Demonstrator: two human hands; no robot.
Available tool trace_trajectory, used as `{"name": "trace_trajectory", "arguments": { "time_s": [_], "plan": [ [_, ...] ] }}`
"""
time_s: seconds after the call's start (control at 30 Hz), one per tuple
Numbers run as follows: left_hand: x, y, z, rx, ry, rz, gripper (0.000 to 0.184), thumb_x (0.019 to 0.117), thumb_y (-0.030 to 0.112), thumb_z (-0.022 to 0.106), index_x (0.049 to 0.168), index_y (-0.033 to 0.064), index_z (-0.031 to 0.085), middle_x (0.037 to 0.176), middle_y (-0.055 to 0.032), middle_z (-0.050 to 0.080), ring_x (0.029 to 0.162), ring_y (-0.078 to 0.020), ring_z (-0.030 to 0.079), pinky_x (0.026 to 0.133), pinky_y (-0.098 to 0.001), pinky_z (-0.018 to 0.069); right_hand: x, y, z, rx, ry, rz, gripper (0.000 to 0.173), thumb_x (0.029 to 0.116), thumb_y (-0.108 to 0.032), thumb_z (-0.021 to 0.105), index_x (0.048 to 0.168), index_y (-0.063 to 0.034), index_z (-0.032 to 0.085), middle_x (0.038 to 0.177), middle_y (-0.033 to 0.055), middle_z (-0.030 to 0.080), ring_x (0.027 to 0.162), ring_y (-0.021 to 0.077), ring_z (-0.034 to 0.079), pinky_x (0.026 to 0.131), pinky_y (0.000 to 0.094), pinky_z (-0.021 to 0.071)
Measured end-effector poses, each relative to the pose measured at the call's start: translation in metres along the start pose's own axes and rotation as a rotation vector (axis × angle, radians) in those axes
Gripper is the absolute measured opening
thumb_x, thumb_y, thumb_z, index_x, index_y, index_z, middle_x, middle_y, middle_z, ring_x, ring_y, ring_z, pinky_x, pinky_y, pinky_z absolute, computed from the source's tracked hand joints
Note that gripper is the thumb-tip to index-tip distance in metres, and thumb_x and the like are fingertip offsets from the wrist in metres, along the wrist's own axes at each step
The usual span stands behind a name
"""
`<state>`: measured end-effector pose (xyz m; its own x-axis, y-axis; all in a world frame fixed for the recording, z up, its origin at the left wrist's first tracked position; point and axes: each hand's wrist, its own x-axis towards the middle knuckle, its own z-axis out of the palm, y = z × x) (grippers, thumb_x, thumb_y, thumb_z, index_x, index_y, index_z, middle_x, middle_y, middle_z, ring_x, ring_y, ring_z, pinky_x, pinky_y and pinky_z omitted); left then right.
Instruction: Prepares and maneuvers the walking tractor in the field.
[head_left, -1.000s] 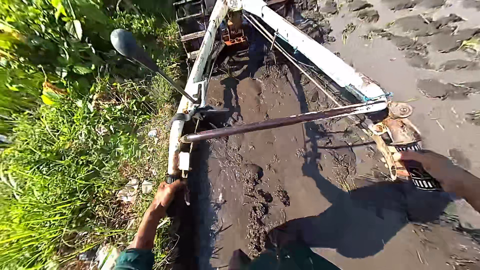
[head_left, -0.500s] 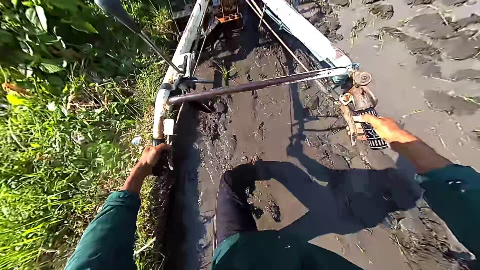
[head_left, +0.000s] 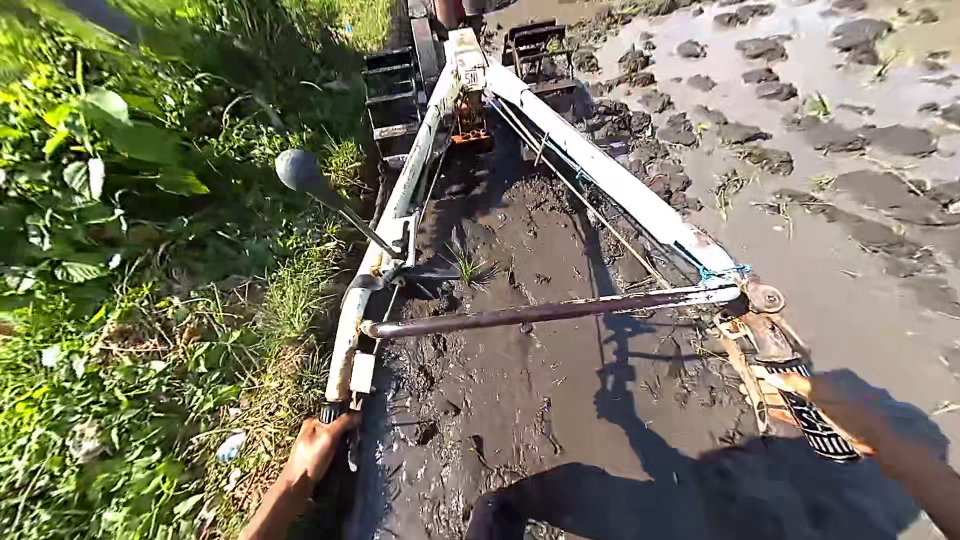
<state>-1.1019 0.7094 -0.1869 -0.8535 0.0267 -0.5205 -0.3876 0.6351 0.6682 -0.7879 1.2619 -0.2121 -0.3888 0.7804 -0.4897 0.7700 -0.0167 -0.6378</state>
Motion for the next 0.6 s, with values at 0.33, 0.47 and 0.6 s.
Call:
{"name": "trace_trajectory", "arguments": {
  "time_s": [0.33,0.47,0.6],
  "plan": [
    [0.137,0.124,0.038,0.043,-0.017,0.042,0.018,0.0992,0.017,0.061,0.104,-0.0003,0.062,0.083,-0.0012,0.061,0.072,-0.0068,0.059,0.070,-0.0294,0.0521,0.188,-0.083,0.013,-0.035,-0.089,-0.118,0.046,0.1109,-0.028,0.038,0.137,0.0074,0.051,0.130,0.0272,0.057,0.113,0.0301,0.058,0.100,0.0505,0.0462],
    [0.210,0.151,0.056,0.085,0.008,0.043,0.024,0.1003,0.027,0.063,0.093,0.0048,0.062,0.072,0.0004,0.055,0.060,-0.0081,0.051,0.058,-0.0302,0.0470,0.259,-0.099,0.017,0.139,-0.112,-0.067,0.052,0.1024,-0.050,0.049,0.130,-0.0065,0.055,0.114,0.0118,0.062,0.096,0.0204,0.063,0.085,0.0460,0.0538],
    [0.276,0.189,0.071,0.054,0.002,0.072,0.026,0.0990,0.027,0.063,0.091,0.0029,0.062,0.071,-0.0009,0.056,0.059,-0.0095,0.051,0.058,-0.0331,0.0477,0.325,-0.154,0.028,0.153,-0.078,-0.059,0.051,0.1051,-0.043,0.046,0.134,-0.0025,0.054,0.120,0.0141,0.062,0.101,0.0193,0.063,0.091,0.0429,0.0533]
  ]
}}
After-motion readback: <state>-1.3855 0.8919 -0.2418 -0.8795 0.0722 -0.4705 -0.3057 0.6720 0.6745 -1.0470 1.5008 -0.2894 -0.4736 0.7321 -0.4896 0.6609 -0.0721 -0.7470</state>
